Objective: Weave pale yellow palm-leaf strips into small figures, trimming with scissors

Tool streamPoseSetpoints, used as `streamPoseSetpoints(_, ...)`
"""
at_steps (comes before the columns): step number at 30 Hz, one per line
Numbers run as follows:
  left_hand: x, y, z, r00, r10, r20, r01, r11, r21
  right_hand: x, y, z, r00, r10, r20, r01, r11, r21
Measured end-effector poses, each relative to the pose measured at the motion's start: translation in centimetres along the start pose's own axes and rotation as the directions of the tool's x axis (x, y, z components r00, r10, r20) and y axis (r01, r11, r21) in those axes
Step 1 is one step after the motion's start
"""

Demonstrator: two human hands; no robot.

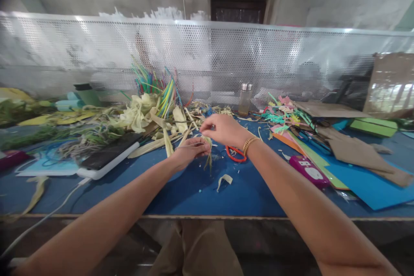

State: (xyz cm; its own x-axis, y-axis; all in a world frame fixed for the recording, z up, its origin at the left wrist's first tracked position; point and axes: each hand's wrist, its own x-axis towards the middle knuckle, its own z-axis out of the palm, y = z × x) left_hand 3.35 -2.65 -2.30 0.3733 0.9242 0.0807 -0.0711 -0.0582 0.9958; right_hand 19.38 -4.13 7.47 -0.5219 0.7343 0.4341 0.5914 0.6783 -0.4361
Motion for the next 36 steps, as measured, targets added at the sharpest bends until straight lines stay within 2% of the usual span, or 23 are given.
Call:
streamPoseSetpoints(3, 0.0, 0.1, 0.0, 1.000, -0.007, 0.018, 0.008, 0.999, -0.046, -1.6, 3.8, 1.8, 0.998, 0.056, 0.001, -0.055, 0.988, -0.142)
streamPoseSetpoints(6, 0.1, 0.0, -0.1, 1.000, -0.001, 0.028, 0.002, 0.999, -0.045, -2.5, 5.3, 3.3, 0.999, 0.016, -0.040, -0.022, 0.987, -0.157)
streamPoseSetpoints(10, 0.4, -0.3, -0.5, 1.000, 0.004, -0.007, -0.004, 0.999, -0.042, -2.7, 4.8, 3.8, 0.996, 0.007, -0.088, -0.025, 0.978, -0.209)
streamPoseSetpoints(13, 0.6, -0.3, -0.7, 0.999, 0.009, -0.046, -0.010, 0.999, -0.030, -3.0, 4.3, 3.7, 0.997, 0.016, -0.079, -0.031, 0.982, -0.189)
streamPoseSetpoints(18, 0.5, -0.1, -0.8, 0.998, 0.034, -0.055, -0.031, 0.998, 0.052, -3.6, 4.7, 3.8, 0.998, 0.042, -0.044, -0.042, 0.999, 0.001)
streamPoseSetpoints(21, 0.5, -0.2, -0.8, 0.995, 0.098, -0.016, -0.096, 0.990, 0.106, -3.6, 5.4, 4.3, 0.994, 0.098, -0.053, -0.088, 0.983, 0.164)
streamPoseSetpoints(23, 0.6, -0.2, -0.8, 0.990, 0.142, 0.005, -0.141, 0.980, 0.139, -3.6, 5.6, 4.7, 0.991, 0.128, -0.048, -0.115, 0.970, 0.214)
streamPoseSetpoints(26, 0.7, -0.2, -0.7, 0.983, 0.184, 0.014, -0.183, 0.965, 0.190, -3.7, 5.6, 4.9, 0.988, 0.139, -0.071, -0.126, 0.978, 0.168)
streamPoseSetpoints(32, 0.6, 0.3, -0.6, 0.980, 0.201, 0.004, -0.199, 0.966, 0.166, -3.9, 4.9, 4.9, 0.987, 0.106, -0.119, -0.113, 0.992, -0.052)
streamPoseSetpoints(36, 0.7, 0.2, -0.7, 0.976, 0.211, 0.045, -0.216, 0.960, 0.177, -3.9, 4.8, 5.2, 0.985, 0.087, -0.151, -0.096, 0.994, -0.058)
